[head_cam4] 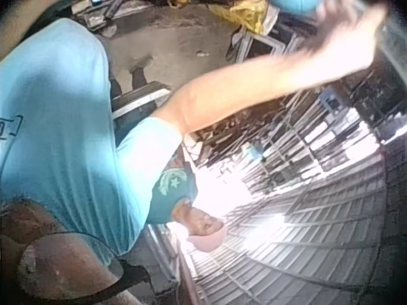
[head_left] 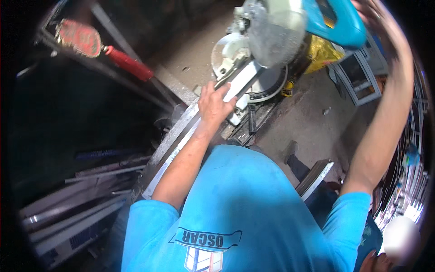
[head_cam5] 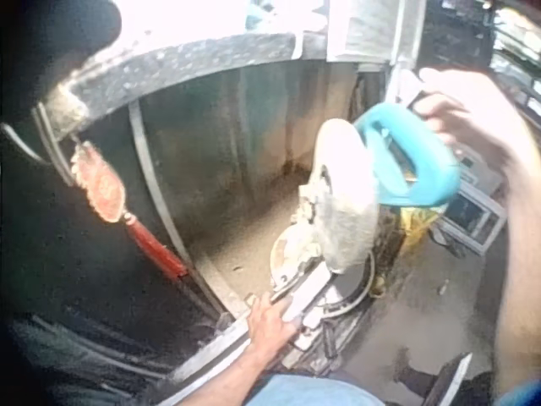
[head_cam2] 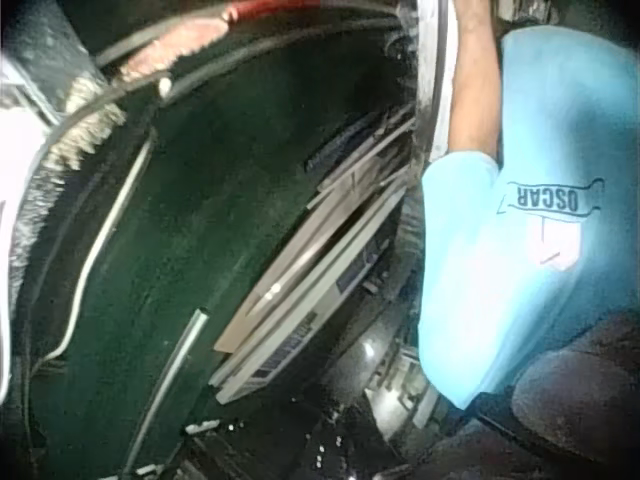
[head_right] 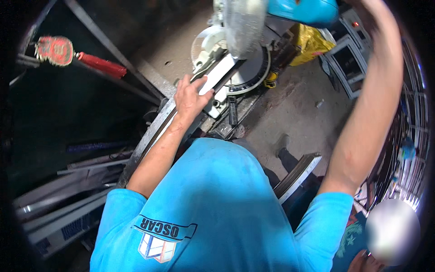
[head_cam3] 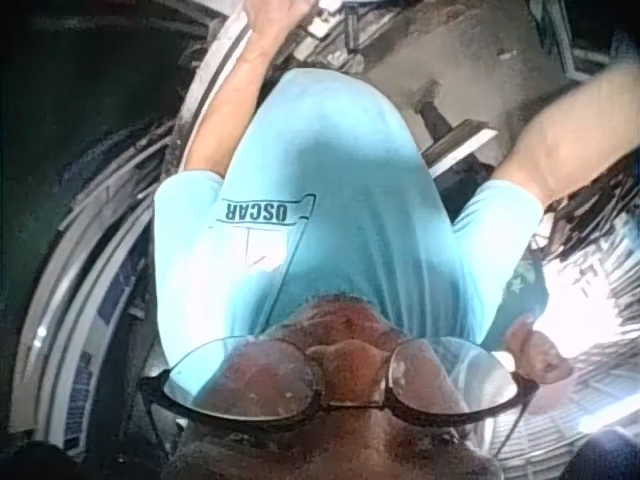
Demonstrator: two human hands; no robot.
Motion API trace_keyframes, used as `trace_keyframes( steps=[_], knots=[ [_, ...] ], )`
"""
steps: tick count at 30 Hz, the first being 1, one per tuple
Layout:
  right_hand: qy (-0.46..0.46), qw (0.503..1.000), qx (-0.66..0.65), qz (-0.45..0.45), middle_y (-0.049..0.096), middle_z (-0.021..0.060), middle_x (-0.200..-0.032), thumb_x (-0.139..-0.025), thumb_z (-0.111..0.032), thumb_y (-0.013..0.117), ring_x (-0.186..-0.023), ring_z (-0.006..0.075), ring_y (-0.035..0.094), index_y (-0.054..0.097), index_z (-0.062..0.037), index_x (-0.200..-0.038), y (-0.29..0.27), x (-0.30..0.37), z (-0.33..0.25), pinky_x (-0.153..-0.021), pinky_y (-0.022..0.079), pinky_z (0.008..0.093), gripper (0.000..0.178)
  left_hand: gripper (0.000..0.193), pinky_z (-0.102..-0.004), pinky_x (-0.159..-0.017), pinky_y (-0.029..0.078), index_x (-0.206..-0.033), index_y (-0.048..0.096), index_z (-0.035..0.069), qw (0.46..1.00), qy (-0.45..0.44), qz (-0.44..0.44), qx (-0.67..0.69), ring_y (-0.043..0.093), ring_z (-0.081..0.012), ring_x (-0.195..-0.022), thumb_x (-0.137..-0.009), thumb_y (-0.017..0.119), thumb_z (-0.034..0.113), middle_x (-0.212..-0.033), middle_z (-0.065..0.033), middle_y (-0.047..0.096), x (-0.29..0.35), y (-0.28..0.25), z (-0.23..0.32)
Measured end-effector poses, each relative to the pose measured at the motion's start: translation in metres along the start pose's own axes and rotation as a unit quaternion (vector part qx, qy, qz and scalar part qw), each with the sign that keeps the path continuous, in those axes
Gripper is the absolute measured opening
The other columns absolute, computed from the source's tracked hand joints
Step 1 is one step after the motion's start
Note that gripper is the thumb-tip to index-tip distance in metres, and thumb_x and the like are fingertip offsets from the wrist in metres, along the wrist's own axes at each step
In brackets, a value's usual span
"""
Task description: The person takes a window frame from a coworker, cuts the frame profile repeatedly using a miter saw, and measures the piece with a tape measure.
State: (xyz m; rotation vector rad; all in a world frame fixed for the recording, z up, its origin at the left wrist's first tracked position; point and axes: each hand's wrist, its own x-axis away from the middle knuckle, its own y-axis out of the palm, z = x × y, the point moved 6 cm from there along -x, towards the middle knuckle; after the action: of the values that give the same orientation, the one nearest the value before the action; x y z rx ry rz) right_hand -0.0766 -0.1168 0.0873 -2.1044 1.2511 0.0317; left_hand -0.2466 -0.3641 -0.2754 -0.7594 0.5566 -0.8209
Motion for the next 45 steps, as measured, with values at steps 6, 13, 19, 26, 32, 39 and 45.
trace_keyframes(
  steps=[6,13,19,26,32,39,45],
  knots=[
    [-0.020,0.990,0.028,0.137,0.067,0.0028,-0.073,-0.102,-0.024,0.061,-0.065,0.0102,0.061,0.076,-0.0036,-0.091,0.003,-0.038,0.076,-0.058,0.050,0.0289,0.027,0.048,-0.0466,-0.092,0.052,-0.118,0.079,0.019,1.000,0.012,0.012,0.008,0.060,-0.0342,-0.106,-0.073,0.088,0.032,-0.109,-0.0123,0.062,0.001,-0.001,0.006],
    [-0.034,0.931,-0.358,0.057,0.073,0.0056,-0.097,-0.107,-0.029,0.057,-0.086,0.0136,0.067,0.073,-0.0038,-0.110,0.067,-0.012,0.219,-0.079,0.054,0.0312,0.030,0.049,-0.0461,-0.094,0.050,-0.117,0.079,0.018,0.999,0.023,0.030,-0.025,0.060,-0.0347,-0.107,-0.072,0.088,0.034,-0.108,-0.0138,0.062,0.001,-0.002,0.001],
    [-0.170,0.942,-0.110,0.266,0.068,0.0019,-0.086,-0.103,-0.031,0.064,-0.083,0.0153,0.067,0.071,-0.0075,-0.097,0.069,0.028,0.198,-0.076,0.054,0.0332,0.025,0.051,-0.0466,-0.096,0.050,-0.118,0.079,0.016,0.999,0.009,-0.004,-0.043,0.060,-0.0373,-0.110,-0.071,0.089,0.033,-0.111,-0.0179,0.063,-0.002,-0.001,0.001],
    [0.310,0.882,-0.322,0.153,0.064,0.0070,-0.071,-0.086,-0.013,0.075,-0.056,0.0191,0.062,0.063,0.0015,-0.088,0.191,0.093,0.306,-0.048,0.048,0.0358,0.019,0.050,-0.0446,-0.095,0.050,-0.115,0.079,0.012,1.000,0.013,0.005,-0.021,0.061,-0.0369,-0.109,-0.070,0.092,0.029,-0.111,-0.0163,0.062,-0.001,-0.001,0.002],
    [0.366,0.872,-0.324,0.033,0.076,0.0165,-0.095,-0.082,-0.022,0.085,-0.078,0.0280,0.075,0.072,0.0047,-0.109,0.266,0.131,0.308,-0.060,0.063,0.0417,0.040,0.047,-0.0449,-0.094,0.049,-0.112,0.080,0.009,0.999,0.035,0.011,-0.027,0.060,-0.0358,-0.105,-0.071,0.091,0.028,-0.107,-0.0156,0.061,-0.002,0.001,0.001],
    [0.387,0.909,-0.113,0.102,0.072,0.0300,-0.107,-0.072,-0.036,0.084,-0.104,0.0455,0.070,0.066,0.0047,-0.115,0.266,0.128,0.310,-0.094,0.055,0.0491,0.062,0.049,-0.0451,-0.093,0.050,-0.114,0.079,0.006,1.000,0.027,-0.007,-0.003,0.061,-0.0356,-0.104,-0.070,0.091,0.024,-0.109,-0.0163,0.061,-0.005,0.007,0.003],
    [0.398,0.901,-0.125,0.117,0.073,0.0292,-0.106,-0.078,-0.034,0.081,-0.104,0.0445,0.070,0.064,0.0046,-0.113,0.261,0.133,0.297,-0.093,0.055,0.0496,0.055,0.050,-0.0454,-0.093,0.050,-0.118,0.076,0.006,0.996,0.067,0.005,-0.051,0.060,-0.0383,-0.105,-0.073,0.089,0.023,-0.110,-0.0191,0.059,-0.001,0.009,0.005]
  ],
)
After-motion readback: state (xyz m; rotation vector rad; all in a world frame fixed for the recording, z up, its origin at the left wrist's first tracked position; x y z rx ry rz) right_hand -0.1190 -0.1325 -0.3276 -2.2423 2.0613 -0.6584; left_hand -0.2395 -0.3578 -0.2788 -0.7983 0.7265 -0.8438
